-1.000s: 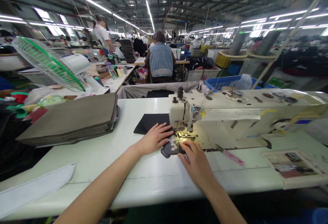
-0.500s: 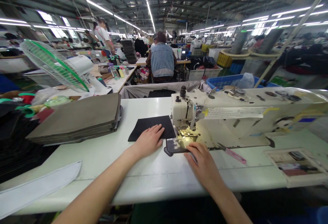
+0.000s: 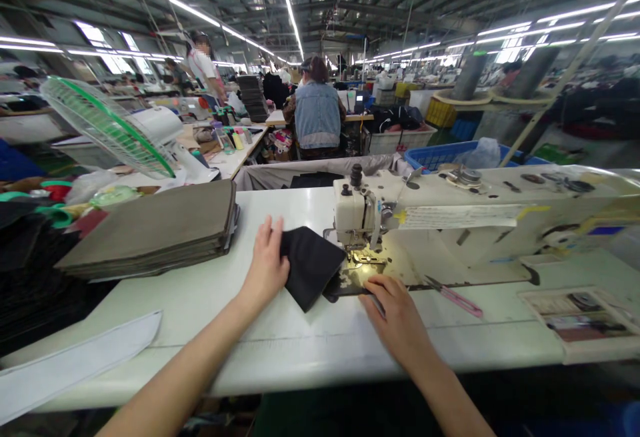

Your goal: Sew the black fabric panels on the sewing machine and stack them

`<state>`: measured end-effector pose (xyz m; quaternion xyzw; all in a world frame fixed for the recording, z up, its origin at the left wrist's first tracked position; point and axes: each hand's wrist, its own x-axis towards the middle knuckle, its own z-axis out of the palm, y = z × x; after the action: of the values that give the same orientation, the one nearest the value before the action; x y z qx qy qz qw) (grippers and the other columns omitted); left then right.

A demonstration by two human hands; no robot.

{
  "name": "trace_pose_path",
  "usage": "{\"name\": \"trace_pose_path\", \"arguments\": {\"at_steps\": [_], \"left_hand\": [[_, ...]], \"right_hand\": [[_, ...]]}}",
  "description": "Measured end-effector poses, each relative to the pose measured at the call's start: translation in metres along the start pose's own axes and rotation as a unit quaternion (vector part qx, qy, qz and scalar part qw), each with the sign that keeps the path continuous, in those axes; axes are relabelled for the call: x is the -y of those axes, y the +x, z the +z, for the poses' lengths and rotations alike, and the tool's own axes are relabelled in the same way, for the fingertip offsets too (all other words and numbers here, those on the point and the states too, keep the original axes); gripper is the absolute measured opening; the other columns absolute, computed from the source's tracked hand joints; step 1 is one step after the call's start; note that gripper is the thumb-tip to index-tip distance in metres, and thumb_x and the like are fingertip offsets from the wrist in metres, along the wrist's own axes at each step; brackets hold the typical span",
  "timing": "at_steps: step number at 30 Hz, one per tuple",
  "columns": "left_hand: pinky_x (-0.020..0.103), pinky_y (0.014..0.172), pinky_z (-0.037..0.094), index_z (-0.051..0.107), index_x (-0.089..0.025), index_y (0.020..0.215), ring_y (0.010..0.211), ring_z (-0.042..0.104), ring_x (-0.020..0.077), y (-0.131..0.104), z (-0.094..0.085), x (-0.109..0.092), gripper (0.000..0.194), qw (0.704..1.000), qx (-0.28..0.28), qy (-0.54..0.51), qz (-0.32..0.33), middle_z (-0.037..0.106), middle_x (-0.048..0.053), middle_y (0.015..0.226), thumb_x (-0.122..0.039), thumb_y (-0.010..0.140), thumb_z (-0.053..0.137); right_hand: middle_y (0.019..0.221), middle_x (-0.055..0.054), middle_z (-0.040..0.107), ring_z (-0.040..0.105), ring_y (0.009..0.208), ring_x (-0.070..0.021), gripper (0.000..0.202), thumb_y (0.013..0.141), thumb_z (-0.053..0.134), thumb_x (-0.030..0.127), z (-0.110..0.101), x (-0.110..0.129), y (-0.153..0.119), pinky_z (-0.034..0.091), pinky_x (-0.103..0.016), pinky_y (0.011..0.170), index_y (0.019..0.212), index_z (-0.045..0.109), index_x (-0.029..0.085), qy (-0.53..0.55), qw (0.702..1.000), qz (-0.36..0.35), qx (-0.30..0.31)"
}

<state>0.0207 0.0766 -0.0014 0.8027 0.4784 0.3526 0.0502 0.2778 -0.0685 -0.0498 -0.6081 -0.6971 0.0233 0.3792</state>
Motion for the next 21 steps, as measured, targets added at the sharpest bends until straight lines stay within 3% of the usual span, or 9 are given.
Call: {"name": "trace_pose_path", "arguments": {"at_steps": [3,5,8,10,12,15,17,21], "left_hand": [[0.049,0.110,0.043,0.057,-0.020,0.135,0.131,0.050,0.0299,-0.020,-0.005,-0.014,0.068,0.969,0.202,0.054,0.135,0.058,0.011,0.136,-0.001,0.071,0.048],[0.047,0.098,0.051,0.065,-0.017,0.122,0.112,0.060,0.0296,-0.029,-0.013,-0.032,0.053,0.949,0.258,0.101,0.152,0.064,0.012,0.119,-0.005,0.073,0.050],[0.049,0.087,0.052,0.068,-0.015,0.101,0.096,0.061,0.0312,-0.032,-0.022,-0.056,0.029,0.936,0.282,0.154,0.143,0.064,0.013,0.101,-0.016,0.075,0.056],[0.049,0.092,0.050,0.066,-0.016,0.098,0.100,0.061,0.0310,-0.030,-0.021,-0.063,0.021,0.935,0.288,0.140,0.154,0.064,0.013,0.105,-0.020,0.079,0.058],[0.050,0.104,0.044,0.064,-0.017,0.114,0.118,0.057,0.0309,-0.029,-0.012,-0.064,0.028,0.938,0.285,0.097,0.172,0.062,0.014,0.126,-0.025,0.087,0.057],[0.054,0.118,0.027,0.044,-0.022,0.147,0.144,0.037,0.0301,-0.029,0.007,-0.058,0.051,0.930,0.302,0.040,0.203,0.041,0.011,0.157,-0.039,0.100,0.049],[0.057,0.121,0.020,0.034,-0.025,0.154,0.150,0.028,0.0305,-0.030,0.016,-0.055,0.057,0.922,0.323,0.028,0.213,0.033,0.009,0.162,-0.047,0.102,0.044],[0.057,0.121,0.018,0.034,-0.025,0.155,0.151,0.026,0.0301,-0.028,0.022,-0.052,0.059,0.920,0.331,0.030,0.209,0.030,0.008,0.163,-0.051,0.102,0.042]], "right_hand": [[0.105,-0.009,0.068,0.064,0.100,-0.0263,0.014,0.097,0.055,0.023,-0.003,0.004,0.006,0.054,-0.045,0.092,0.100,0.069,0.019,0.004,1.000,0.011,0.007],[0.106,-0.010,0.069,0.064,0.102,-0.0263,0.015,0.097,0.054,0.021,-0.003,0.010,0.010,0.055,-0.045,0.093,0.102,0.068,0.019,0.006,1.000,0.019,0.003],[0.115,-0.012,0.069,0.063,0.109,-0.0267,0.020,0.095,0.059,0.021,0.000,0.020,0.015,0.054,-0.045,0.098,0.113,0.067,0.017,0.012,1.000,-0.002,0.016],[0.119,-0.012,0.068,0.062,0.112,-0.0275,0.024,0.091,0.064,0.018,0.003,0.023,0.015,0.053,-0.047,0.100,0.115,0.067,0.017,0.010,0.999,-0.028,0.040],[0.118,-0.012,0.069,0.063,0.112,-0.0279,0.025,0.089,0.065,0.016,0.004,0.023,0.013,0.053,-0.048,0.099,0.114,0.068,0.017,0.004,0.998,-0.040,0.054],[0.115,-0.012,0.070,0.064,0.109,-0.0268,0.024,0.090,0.063,0.016,0.003,0.019,0.009,0.055,-0.047,0.096,0.114,0.069,0.018,0.006,0.997,-0.049,0.060],[0.116,-0.012,0.070,0.064,0.110,-0.0264,0.025,0.090,0.063,0.017,0.001,0.016,0.008,0.055,-0.047,0.096,0.115,0.068,0.018,0.009,0.997,-0.056,0.058],[0.122,-0.012,0.068,0.062,0.116,-0.0274,0.029,0.091,0.062,0.018,0.003,0.010,0.010,0.053,-0.049,0.101,0.119,0.067,0.019,-0.001,0.997,-0.061,0.048]]}}
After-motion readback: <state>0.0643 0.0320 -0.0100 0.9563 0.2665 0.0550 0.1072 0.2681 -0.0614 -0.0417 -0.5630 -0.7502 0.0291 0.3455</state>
